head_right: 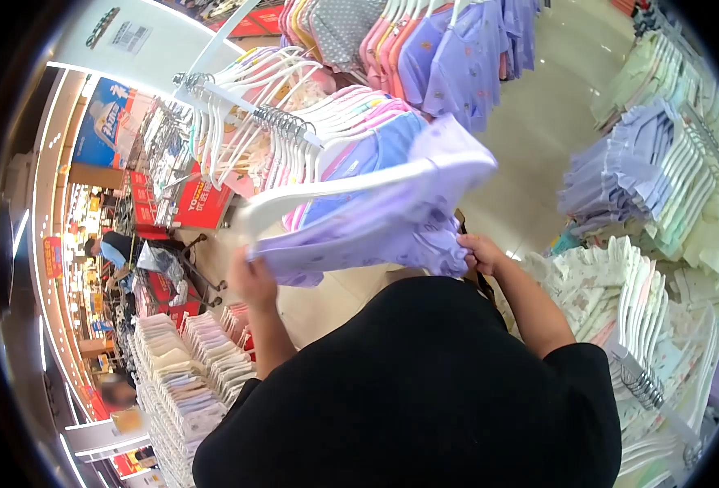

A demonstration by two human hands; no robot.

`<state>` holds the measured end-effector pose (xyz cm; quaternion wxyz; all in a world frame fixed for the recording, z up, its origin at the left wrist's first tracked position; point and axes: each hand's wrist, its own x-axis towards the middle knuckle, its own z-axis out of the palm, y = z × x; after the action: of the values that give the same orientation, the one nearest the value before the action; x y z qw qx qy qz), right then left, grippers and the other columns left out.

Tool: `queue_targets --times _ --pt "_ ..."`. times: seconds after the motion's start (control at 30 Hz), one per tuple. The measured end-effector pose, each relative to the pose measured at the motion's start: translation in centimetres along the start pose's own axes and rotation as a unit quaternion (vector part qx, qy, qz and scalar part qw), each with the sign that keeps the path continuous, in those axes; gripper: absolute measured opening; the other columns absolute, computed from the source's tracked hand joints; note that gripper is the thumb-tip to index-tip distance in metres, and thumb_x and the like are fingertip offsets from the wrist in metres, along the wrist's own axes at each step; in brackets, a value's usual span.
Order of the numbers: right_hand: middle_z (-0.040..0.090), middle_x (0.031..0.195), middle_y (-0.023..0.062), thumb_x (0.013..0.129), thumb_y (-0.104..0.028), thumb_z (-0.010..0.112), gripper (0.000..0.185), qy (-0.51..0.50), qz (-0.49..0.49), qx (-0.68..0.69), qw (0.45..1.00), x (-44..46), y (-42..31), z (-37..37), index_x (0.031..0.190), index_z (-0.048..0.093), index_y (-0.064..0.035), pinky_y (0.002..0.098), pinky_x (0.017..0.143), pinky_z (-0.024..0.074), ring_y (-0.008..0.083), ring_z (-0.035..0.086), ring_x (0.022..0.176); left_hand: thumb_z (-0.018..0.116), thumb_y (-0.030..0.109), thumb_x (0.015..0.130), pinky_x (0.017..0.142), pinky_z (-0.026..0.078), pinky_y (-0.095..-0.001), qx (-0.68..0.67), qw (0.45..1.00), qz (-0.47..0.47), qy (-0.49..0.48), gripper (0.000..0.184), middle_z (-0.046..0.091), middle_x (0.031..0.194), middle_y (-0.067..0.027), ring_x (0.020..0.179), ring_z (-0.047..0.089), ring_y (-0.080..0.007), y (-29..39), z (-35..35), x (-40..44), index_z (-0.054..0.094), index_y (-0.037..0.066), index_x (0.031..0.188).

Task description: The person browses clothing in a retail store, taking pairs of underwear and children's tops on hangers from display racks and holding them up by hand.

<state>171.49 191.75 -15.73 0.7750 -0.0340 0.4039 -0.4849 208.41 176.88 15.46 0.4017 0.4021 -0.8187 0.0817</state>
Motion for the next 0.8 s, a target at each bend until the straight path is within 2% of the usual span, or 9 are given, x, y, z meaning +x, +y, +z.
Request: queue_targets --times 0.1,0.13,0.27,0.4,0.53,0.77,0.8 --pt "0.040 0.059 -0.0078 0.091 -0.027 0.066 0.024 0.002 0.045 0.016 0.999 -1.1 0.7 -0.6 0.075 0.050 -0.0189 0.0195 0.040 0.0225 0.0043 0.033 0.045 0.068 0.008 0.077 0.054 0.046 -0.0380 -0.022 0.997 0.027 -0.069 0.015 0.060 0.072 -0.0119 0.060 0.059 -0.0304 2.4 1.9 -0.5 0.062 0.005 0.091" --pt "0.037 0.059 -0.0082 0.089 -0.026 0.069 0.032 0.038 0.051 -0.017 0.998 -2.0 0.5 0.0 0.071 0.042 -0.0206 0.0200 0.040 0.0206 0.0044 0.032 0.045 0.069 0.007 0.075 0.054 0.046 -0.0381 -0.029 0.996 0.030 -0.084 0.017 0.060 0.071 -0.0115 0.060 0.059 -0.0305 2.9 2.2 -0.5 0.062 0.005 0.091" --pt "0.037 0.062 -0.0077 0.084 -0.019 0.074 0.038 0.073 0.063 -0.027 0.995 -2.7 1.5 -1.7 0.076 0.037 -0.0210 0.0195 0.039 0.0216 0.0052 0.032 0.045 0.070 0.009 0.077 0.054 0.046 -0.0367 -0.034 0.995 0.026 -0.091 0.018 0.061 0.073 -0.0107 0.060 0.059 -0.0294 3.7 3.2 0.0 0.062 0.005 0.092" --pt "0.040 0.066 -0.0061 0.086 -0.021 0.072 0.031 0.094 0.052 0.018 0.994 -3.5 1.4 -2.3 0.084 0.041 -0.0205 0.0193 0.040 0.0215 0.0053 0.032 0.046 0.069 0.011 0.080 0.055 0.047 -0.0368 -0.043 0.995 -0.003 -0.087 0.016 0.062 0.074 -0.0118 0.061 0.061 -0.0305 3.4 5.0 -0.1 0.062 0.006 0.094" --pt "0.040 0.065 -0.0064 0.089 -0.025 0.068 0.026 0.076 0.043 0.029 0.996 -3.9 1.7 -3.5 0.083 0.044 -0.0187 0.0189 0.041 0.0209 0.0050 0.033 0.047 0.066 0.016 0.086 0.057 0.048 -0.0383 -0.043 0.989 -0.085 -0.112 0.013 0.064 0.074 -0.0149 0.063 0.063 -0.0330 3.1 7.1 -1.5 0.063 0.007 0.095" --pt "0.041 0.063 -0.0081 0.091 -0.027 0.065 0.022 0.040 0.016 0.022 0.999 -4.6 1.3 -4.6 0.081 0.048 -0.0182 0.0180 0.042 0.0209 0.0038 0.032 0.048 0.060 0.024 0.091 0.061 0.049 -0.0417 -0.071 0.976 -0.157 -0.137 0.018 0.064 0.076 -0.0187 0.069 0.064 -0.0364 4.1 8.6 -2.4 0.063 0.008 0.097" --pt "0.041 0.063 -0.0083 0.091 -0.027 0.065 0.021 0.033 0.010 0.023 0.999 -4.5 1.3 -4.8 0.081 0.048 -0.0184 0.0178 0.043 0.0211 0.0036 0.032 0.048 0.058 0.026 0.092 0.062 0.048 -0.0428 -0.055 0.968 -0.176 -0.168 0.020 0.064 0.077 -0.0190 0.070 0.063 -0.0373 3.8 9.1 -2.7 0.062 0.008 0.099"
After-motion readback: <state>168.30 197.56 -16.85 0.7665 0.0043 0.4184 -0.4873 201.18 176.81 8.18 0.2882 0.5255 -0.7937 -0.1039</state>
